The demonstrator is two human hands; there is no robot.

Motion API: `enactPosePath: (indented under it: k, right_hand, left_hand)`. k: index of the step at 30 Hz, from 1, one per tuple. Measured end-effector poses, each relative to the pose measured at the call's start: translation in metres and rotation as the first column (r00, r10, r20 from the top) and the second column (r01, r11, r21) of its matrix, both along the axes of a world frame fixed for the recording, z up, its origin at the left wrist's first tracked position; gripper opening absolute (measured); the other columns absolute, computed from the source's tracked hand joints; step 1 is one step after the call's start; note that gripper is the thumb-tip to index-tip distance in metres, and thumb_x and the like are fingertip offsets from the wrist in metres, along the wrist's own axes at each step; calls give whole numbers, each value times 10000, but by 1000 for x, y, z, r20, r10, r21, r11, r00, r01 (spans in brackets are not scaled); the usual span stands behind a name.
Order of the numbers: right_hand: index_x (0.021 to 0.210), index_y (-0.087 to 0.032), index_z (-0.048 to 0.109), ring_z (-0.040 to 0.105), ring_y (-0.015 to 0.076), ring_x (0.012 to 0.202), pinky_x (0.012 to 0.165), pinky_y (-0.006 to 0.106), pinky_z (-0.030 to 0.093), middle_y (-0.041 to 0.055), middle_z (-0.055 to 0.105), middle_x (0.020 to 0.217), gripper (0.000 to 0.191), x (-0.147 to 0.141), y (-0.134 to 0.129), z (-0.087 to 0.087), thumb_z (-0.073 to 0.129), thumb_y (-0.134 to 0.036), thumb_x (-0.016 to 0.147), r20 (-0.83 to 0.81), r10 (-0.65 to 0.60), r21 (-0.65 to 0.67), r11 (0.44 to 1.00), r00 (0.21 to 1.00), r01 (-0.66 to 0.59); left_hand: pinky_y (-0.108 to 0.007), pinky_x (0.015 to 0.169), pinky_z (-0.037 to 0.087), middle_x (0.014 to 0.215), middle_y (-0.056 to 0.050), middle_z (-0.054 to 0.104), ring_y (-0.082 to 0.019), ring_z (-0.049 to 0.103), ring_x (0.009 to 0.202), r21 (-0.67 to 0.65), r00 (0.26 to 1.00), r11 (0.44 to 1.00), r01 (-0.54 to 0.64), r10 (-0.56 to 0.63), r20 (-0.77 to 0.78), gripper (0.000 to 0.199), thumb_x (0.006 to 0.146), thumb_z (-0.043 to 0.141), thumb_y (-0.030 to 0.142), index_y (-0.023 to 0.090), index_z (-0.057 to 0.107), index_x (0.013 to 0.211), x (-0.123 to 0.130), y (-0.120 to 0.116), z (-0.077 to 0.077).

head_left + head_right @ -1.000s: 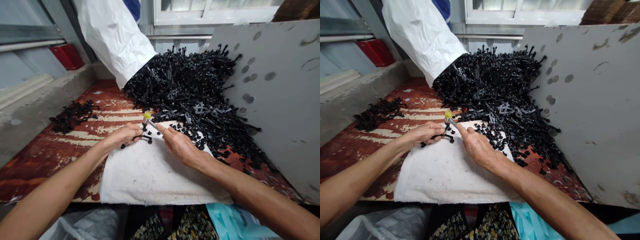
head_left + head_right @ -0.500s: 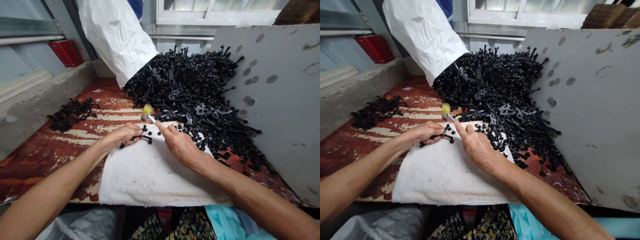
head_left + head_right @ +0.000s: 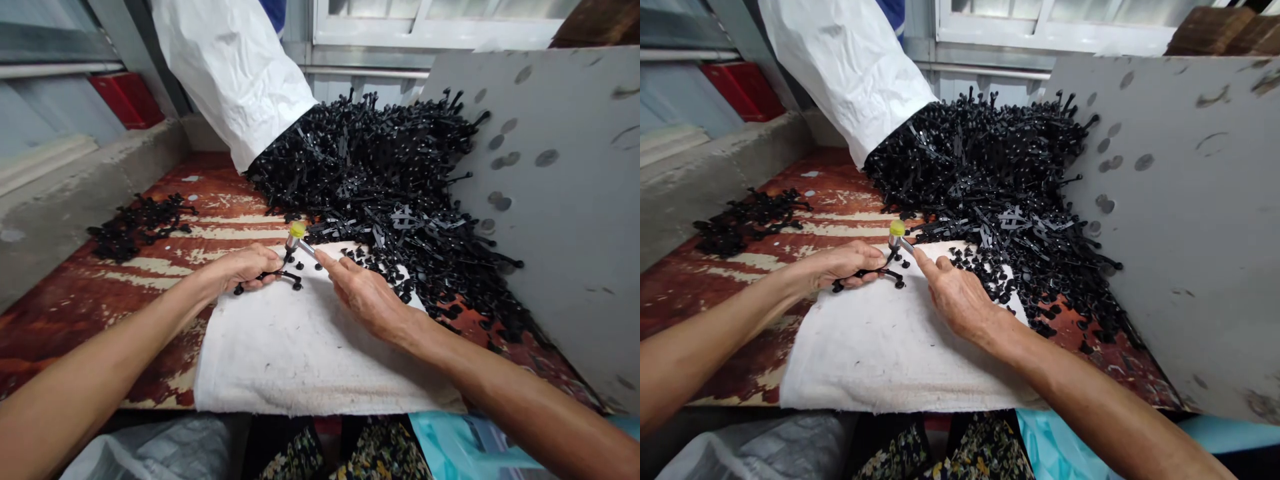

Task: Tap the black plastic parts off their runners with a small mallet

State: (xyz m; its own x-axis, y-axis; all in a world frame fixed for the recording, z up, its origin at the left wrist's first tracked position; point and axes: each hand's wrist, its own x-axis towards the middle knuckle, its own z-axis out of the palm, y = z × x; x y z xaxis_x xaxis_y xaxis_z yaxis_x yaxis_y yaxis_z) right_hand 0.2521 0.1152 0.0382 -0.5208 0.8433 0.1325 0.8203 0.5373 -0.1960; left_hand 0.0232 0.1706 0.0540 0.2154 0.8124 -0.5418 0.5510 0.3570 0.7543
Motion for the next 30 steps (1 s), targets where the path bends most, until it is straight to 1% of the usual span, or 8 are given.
enactPosePath:
  k: [6, 9, 12, 15, 19, 22, 26, 30]
  right_hand:
    - [1518, -205, 297, 465, 135, 559, 570, 263, 425, 80, 597, 906, 699, -1, 3, 5, 352, -41, 841, 35, 37, -34, 999, 999, -36]
    - [1527, -214, 283, 477, 133, 582, 603, 260, 442, 68, 596, 887, 707, 0, 3, 4, 351, -41, 845, 1, 54, -38, 998, 999, -54]
    - [1532, -212, 270, 504, 148, 628, 648, 289, 468, 83, 601, 923, 708, 3, 4, 0, 342, -39, 850, -49, 51, -46, 998, 998, -53]
    - [1533, -210, 266, 518, 168, 675, 670, 312, 479, 87, 594, 925, 700, 5, 7, -3, 339, -49, 856, -106, 50, -17, 998, 993, -52]
    - [1527, -203, 289, 517, 168, 684, 681, 318, 479, 86, 583, 917, 669, 6, 8, -3, 337, -66, 874, -172, 68, 31, 997, 983, -64]
    - [1531, -207, 282, 504, 159, 658, 654, 298, 470, 85, 582, 912, 677, 5, 8, -2, 333, -54, 873, -148, 58, 31, 998, 987, -54]
    - [1521, -204, 300, 507, 151, 637, 639, 288, 470, 94, 600, 929, 691, 4, 7, -3, 366, -46, 851, -61, 47, -23, 999, 997, -49]
    - [1518, -186, 304, 538, 163, 684, 689, 314, 495, 105, 608, 956, 687, 5, 6, -6, 366, -40, 849, -137, 68, -7, 998, 988, -70]
  left_hand:
    - [-171, 304, 138, 436, 24, 427, -42, 280, 282, -35, 999, 999, -31, 31, -23, 294, 734, 649, 288, 167, 478, 528, 5, -1, 7]
    - [-157, 304, 136, 445, 24, 435, -35, 273, 294, -52, 999, 998, -42, 41, -9, 248, 743, 629, 259, 159, 506, 553, 6, -4, 8]
    - [-151, 303, 134, 443, 22, 431, -31, 268, 301, -63, 999, 997, -43, 43, 6, 232, 736, 615, 231, 156, 507, 545, 5, -3, 9]
    - [-156, 302, 126, 435, 18, 429, -33, 259, 300, -91, 1000, 996, -12, 14, 16, 244, 700, 641, 223, 161, 488, 519, 1, 4, 9]
    - [-160, 304, 115, 433, 17, 430, -35, 246, 306, -109, 999, 993, 43, -43, 9, 219, 669, 676, 221, 160, 520, 528, -5, 14, 9]
    - [-155, 308, 136, 450, 8, 442, -39, 273, 334, -83, 998, 995, 59, -60, -8, 242, 663, 686, 226, 156, 513, 508, -6, 17, 11]
    - [-147, 312, 158, 455, 9, 445, -39, 282, 348, -65, 994, 993, 102, -105, -34, 257, 659, 670, 218, 156, 487, 490, -5, 18, 17]
    - [-144, 306, 168, 464, 11, 455, -36, 286, 346, -84, 991, 989, 126, -130, -46, 256, 660, 691, 222, 150, 501, 505, -4, 19, 20]
